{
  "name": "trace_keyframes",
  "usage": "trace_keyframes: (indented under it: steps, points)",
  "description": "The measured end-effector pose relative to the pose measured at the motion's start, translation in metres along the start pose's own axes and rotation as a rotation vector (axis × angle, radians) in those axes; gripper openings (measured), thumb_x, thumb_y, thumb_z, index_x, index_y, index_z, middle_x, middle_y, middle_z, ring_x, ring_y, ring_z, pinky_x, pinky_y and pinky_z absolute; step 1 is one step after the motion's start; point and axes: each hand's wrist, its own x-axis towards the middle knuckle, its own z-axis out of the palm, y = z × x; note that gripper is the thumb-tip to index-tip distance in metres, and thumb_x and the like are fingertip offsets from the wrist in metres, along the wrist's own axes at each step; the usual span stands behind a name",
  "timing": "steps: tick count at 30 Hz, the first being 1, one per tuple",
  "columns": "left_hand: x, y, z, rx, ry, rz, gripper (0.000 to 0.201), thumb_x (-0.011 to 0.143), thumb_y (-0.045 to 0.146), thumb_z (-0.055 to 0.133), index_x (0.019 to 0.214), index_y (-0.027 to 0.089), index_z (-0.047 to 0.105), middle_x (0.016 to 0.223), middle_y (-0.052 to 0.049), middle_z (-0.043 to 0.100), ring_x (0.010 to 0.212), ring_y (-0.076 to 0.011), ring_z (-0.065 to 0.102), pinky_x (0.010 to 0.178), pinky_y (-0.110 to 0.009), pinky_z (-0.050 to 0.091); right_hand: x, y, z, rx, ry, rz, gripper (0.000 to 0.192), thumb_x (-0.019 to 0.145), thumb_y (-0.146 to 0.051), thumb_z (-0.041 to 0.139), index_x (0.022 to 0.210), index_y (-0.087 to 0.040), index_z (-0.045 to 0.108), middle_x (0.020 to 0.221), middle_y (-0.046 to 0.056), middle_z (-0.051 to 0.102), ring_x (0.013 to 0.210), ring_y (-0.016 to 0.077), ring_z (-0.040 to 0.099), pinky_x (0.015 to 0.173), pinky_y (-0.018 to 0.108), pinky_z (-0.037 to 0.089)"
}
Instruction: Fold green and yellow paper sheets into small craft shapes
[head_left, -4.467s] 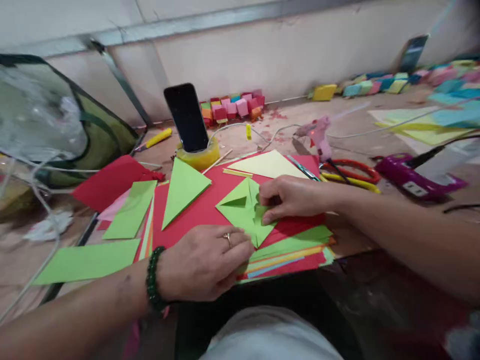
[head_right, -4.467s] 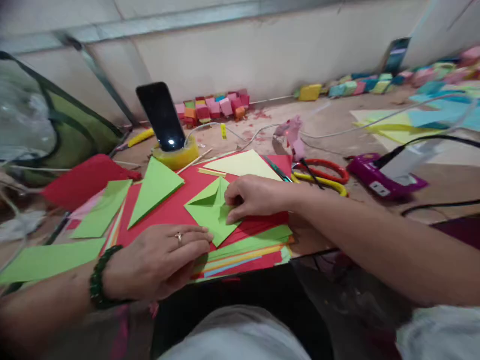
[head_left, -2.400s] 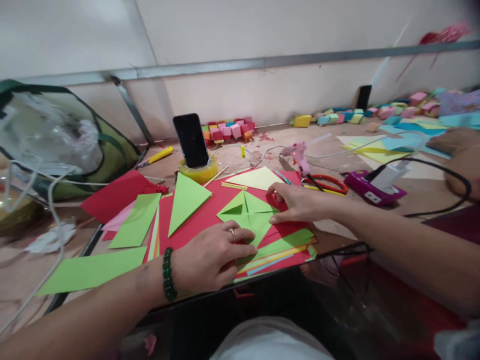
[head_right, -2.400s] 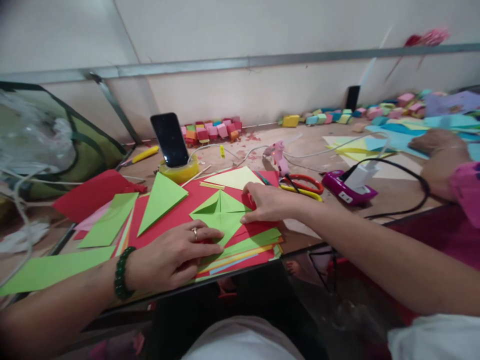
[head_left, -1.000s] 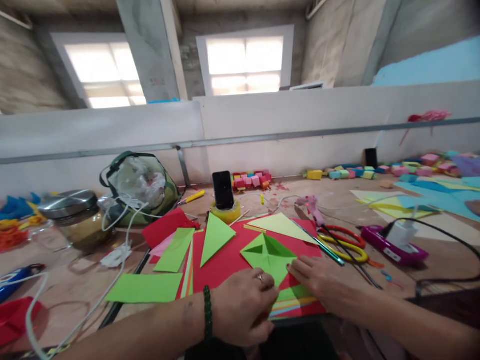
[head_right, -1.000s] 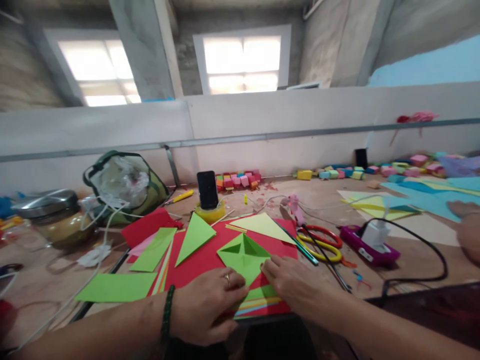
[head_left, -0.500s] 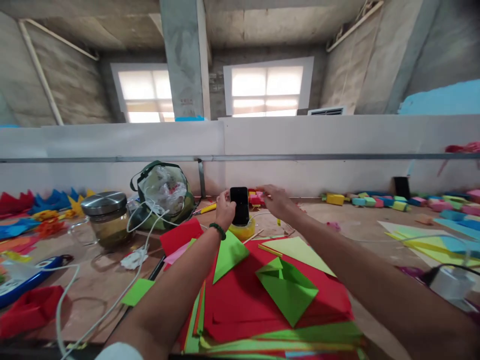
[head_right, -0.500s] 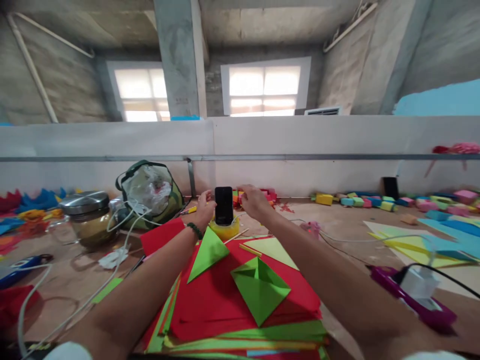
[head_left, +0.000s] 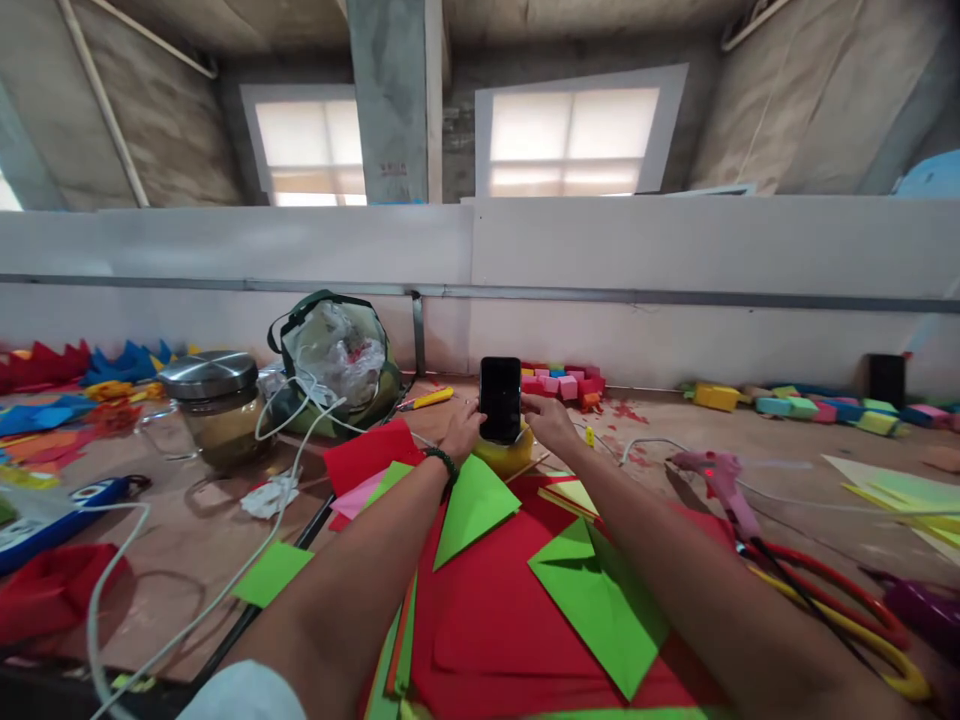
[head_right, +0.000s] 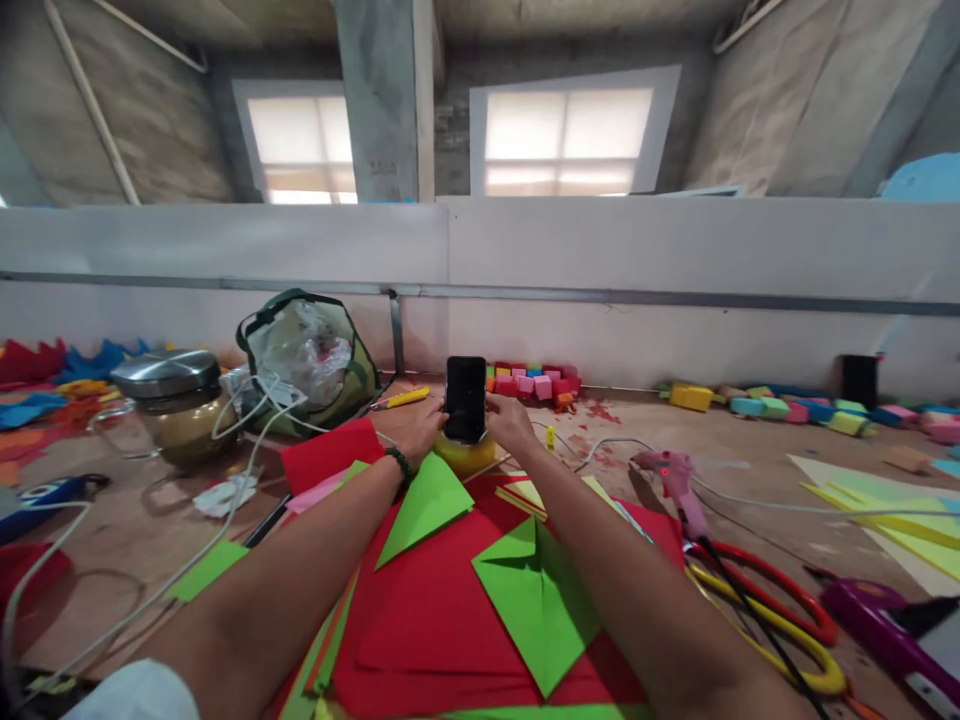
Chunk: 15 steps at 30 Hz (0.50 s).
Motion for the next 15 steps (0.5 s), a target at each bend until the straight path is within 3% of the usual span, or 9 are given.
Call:
trace_keyframes:
  steps: [5,11,15]
  points:
    - [0.001,-0.001,-0.001,-0.075,0.095,-0.034,0.030,0.091,0.032,0.054,0.117,0.017,0.056,0.120,-0.010,0.057,0.101,-0.0207,0.059,0.086,-0.042,0.051,0.005,-0.003,-0.004,-0.081,0.033,-0.001,0.050,0.074,-0.004,0.040,0.116,-0.016,0.063,0.092,0.004,0.073,0.084,0.0174,0.066,0.077,0.028,0.052]
    - [-0.004,-0.005,-0.007,-0.193,0.273,-0.108,0.031,0.091,0.032,0.054,0.116,0.015,0.056,0.117,-0.009,0.058,0.099,-0.0205,0.060,0.084,-0.041,0.052,-0.004,-0.021,-0.023,-0.345,0.177,0.024,0.048,0.089,-0.015,0.035,0.135,-0.018,0.047,0.119,0.012,0.064,0.101,0.0235,0.061,0.084,0.035,0.047]
    - [-0.001,-0.012,-0.018,-0.271,0.402,-0.204,0.032,0.090,0.033,0.055,0.117,0.015,0.055,0.116,-0.009,0.058,0.098,-0.0207,0.060,0.083,-0.041,0.052,-0.014,-0.027,-0.024,-0.519,0.123,0.048,0.046,0.096,-0.027,0.029,0.141,-0.024,0.040,0.104,0.011,0.069,0.082,0.0251,0.065,0.072,0.035,0.048]
